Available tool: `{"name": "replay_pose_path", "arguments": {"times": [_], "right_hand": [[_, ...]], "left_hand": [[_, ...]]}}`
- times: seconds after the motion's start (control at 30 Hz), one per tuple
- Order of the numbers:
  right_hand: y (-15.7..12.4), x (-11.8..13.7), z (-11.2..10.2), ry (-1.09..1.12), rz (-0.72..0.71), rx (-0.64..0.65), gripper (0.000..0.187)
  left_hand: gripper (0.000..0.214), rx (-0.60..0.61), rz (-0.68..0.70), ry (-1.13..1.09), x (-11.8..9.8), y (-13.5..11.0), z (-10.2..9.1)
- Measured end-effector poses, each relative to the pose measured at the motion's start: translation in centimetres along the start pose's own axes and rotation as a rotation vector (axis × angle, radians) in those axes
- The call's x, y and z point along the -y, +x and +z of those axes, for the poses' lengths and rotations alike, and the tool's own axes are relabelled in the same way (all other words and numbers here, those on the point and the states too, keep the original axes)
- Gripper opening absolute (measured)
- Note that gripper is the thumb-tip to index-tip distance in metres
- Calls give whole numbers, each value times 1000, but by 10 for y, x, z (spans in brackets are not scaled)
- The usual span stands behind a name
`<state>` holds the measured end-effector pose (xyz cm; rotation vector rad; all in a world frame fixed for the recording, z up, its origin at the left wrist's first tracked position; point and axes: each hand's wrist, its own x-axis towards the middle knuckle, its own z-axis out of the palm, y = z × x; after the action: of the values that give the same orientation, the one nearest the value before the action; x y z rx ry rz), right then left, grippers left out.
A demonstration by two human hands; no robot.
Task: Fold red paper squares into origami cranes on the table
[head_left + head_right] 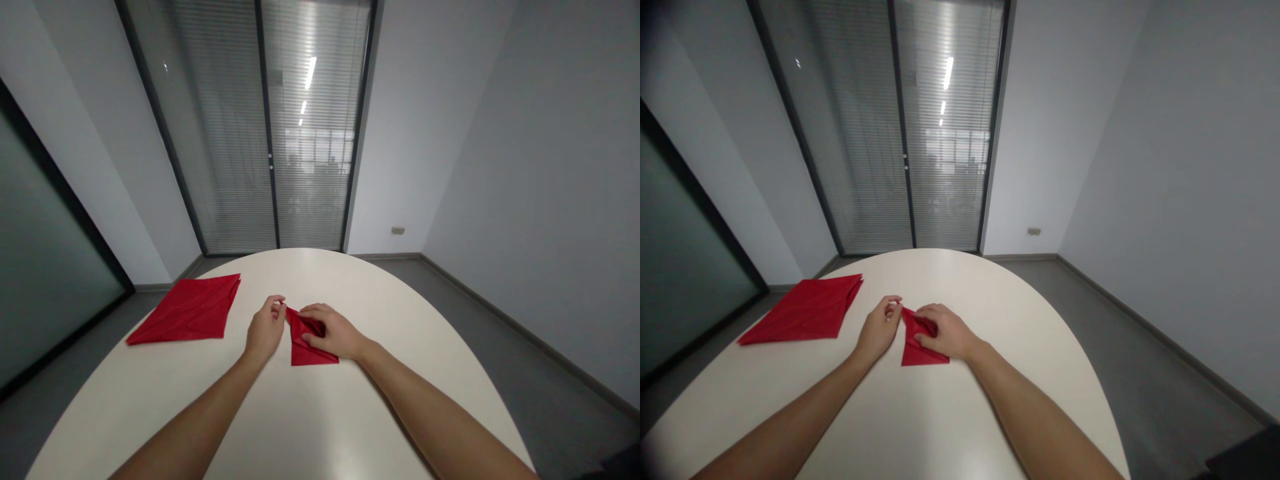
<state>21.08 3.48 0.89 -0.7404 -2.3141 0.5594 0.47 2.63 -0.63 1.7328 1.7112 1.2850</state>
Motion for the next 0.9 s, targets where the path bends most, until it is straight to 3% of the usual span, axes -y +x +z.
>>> {"name": "replay_pose_path", "arguments": {"times": [0.1, 0.23, 0.4, 0.53, 0.9], "right_hand": [[-1, 0, 1, 26, -10, -1, 46], [-3, -1, -1, 51, 0, -24, 31], [-2, -2, -13, -25, 44, -76, 27], [-1, 1, -18, -85, 114, -135, 8], [1, 1, -10, -95, 157, -52, 14]], "left_hand": [[20, -8, 27, -71, 6, 3, 2], [19, -22, 69, -94, 8, 3, 2], [16, -44, 46, -98, 5, 1, 1], [16, -18, 49, -58, 3, 0, 0], [20, 113, 110, -136, 2, 0, 4]]}}
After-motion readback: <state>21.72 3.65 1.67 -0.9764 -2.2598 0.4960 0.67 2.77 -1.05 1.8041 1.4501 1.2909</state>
